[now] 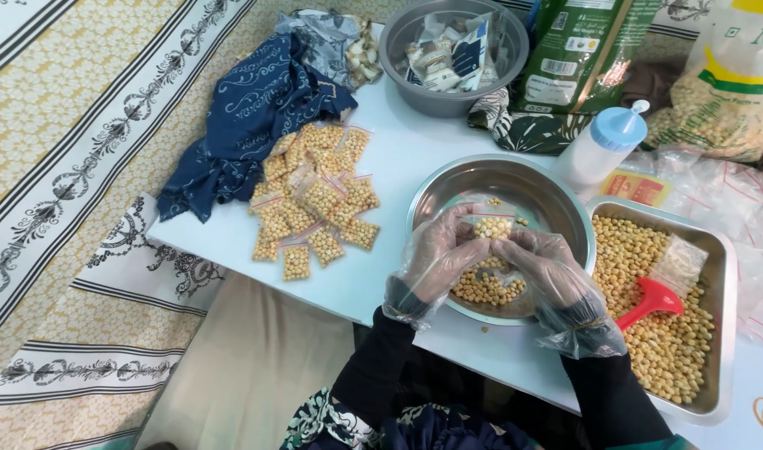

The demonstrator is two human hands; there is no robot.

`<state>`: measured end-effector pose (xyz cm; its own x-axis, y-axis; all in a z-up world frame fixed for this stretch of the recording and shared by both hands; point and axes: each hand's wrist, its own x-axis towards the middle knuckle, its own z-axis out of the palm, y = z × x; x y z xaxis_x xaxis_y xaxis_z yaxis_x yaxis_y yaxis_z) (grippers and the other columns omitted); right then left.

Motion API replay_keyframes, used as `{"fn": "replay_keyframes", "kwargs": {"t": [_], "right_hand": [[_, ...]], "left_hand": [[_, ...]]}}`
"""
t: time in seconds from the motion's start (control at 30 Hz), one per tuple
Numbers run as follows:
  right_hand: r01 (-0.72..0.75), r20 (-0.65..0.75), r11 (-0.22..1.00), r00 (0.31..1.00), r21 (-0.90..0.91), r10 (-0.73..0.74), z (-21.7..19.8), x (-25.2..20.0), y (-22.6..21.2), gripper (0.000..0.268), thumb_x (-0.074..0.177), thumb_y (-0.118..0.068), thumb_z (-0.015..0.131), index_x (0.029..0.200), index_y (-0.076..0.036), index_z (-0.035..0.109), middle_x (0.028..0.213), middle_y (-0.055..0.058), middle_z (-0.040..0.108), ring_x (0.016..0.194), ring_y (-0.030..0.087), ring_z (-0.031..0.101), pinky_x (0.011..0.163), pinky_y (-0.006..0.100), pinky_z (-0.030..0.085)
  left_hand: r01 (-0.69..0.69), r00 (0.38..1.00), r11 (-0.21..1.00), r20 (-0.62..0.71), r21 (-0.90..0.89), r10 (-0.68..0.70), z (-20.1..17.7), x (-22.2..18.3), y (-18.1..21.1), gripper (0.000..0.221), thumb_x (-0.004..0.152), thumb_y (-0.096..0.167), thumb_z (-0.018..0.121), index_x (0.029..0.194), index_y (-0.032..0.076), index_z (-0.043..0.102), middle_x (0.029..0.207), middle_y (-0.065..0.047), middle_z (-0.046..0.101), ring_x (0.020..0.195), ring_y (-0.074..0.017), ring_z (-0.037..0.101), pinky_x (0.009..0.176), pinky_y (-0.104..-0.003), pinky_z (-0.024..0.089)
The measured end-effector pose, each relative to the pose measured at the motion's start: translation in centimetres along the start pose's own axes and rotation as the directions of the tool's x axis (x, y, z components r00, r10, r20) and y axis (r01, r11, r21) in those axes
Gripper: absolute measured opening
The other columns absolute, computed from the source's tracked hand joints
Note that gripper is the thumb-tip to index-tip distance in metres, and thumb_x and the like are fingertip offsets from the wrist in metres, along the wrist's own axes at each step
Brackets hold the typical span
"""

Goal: Portioning nuts from a bowl into small plastic bags by hand.

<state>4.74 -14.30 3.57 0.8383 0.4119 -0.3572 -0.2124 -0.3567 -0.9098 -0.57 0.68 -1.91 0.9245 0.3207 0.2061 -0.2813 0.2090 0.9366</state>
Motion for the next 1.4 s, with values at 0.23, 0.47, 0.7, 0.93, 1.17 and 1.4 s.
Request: {"fn": "replay_keyframes", "kwargs": {"t": [0.23,0.47,0.7,0.93,1.17,1.4], "right_hand": [[0.056,0.027,0.992,0.998,-0.114,-0.054,2.6,1.6,-1.6,0.028,0.09,-0.034,0.079,0.095,-0.007,0.081,0.072,0.012,0.071,0.074,0.019,0.065,0.078,0.032,0.051],[0.252,0.206,0.915,0.959,-0.316,-0.193,6.7,4.2,-3.7,0.028,0.092,-0.043,0.075,0.089,-0.016,0.081,0.071,0.005,0.071,0.075,0.017,0.067,0.077,0.03,0.051],[0.415,0.499,0.638,0.865,-0.648,-0.055,13.5,3.6,-6.8,0.03,0.099,-0.039,0.061,0.101,-0.013,0.077,0.097,0.017,0.072,0.103,0.034,0.07,0.093,0.043,0.054],[0.535,0.532,0.389,0.837,-0.749,-0.127,18.9,10.3,1.9,0.036,0.086,-0.048,0.063,0.095,-0.017,0.077,0.1,0.015,0.076,0.107,0.038,0.07,0.092,0.047,0.057],[0.536,0.404,0.336,0.828,-0.774,-0.388,19.7,18.0,10.4,0.036,0.078,-0.041,0.074,0.1,-0.013,0.07,0.093,0.011,0.068,0.095,0.037,0.072,0.077,0.047,0.064],[0.519,0.36,0.396,0.838,-0.758,-0.409,19.4,15.6,8.5,0.027,0.082,-0.04,0.071,0.092,-0.015,0.072,0.092,0.012,0.072,0.089,0.038,0.073,0.071,0.046,0.065]], "left_hand": [[-0.046,0.995,0.996,-0.088,-0.076,0.039,-1.9,-0.2,1.0,0.052,0.086,0.01,0.078,0.132,-0.002,0.058,0.096,-0.013,0.071,0.084,-0.013,0.068,0.075,-0.028,0.063],[-0.086,0.93,0.991,-0.35,0.098,0.116,-7.9,-2.3,0.2,0.061,0.086,0.02,0.082,0.138,0.009,0.053,0.109,-0.002,0.061,0.097,-0.0079,0.061,0.085,-0.022,0.057],[0.094,0.735,0.717,-0.534,0.691,0.418,-14.0,-7.2,1.1,0.035,0.085,0.027,0.081,0.115,0.019,0.064,0.103,0.0,0.067,0.097,-0.0147,0.069,0.081,-0.025,0.056],[0.323,0.856,0.236,-0.389,0.916,0.341,-15.0,-9.9,-4.9,0.015,0.084,0.028,0.075,0.097,0.034,0.073,0.101,0.009,0.073,0.097,-0.0162,0.072,0.076,-0.031,0.059],[0.326,0.921,0.027,-0.324,0.945,0.218,-14.1,-9.3,-6.2,0.035,0.08,0.026,0.072,0.115,0.025,0.073,0.117,0.003,0.068,0.112,-0.0283,0.066,0.092,-0.045,0.056],[0.292,0.928,0.026,-0.29,0.956,0.235,-12.5,-9.6,-3.0,0.035,0.078,0.025,0.072,0.113,0.026,0.072,0.115,0.001,0.068,0.111,-0.0278,0.065,0.087,-0.044,0.055]]}}
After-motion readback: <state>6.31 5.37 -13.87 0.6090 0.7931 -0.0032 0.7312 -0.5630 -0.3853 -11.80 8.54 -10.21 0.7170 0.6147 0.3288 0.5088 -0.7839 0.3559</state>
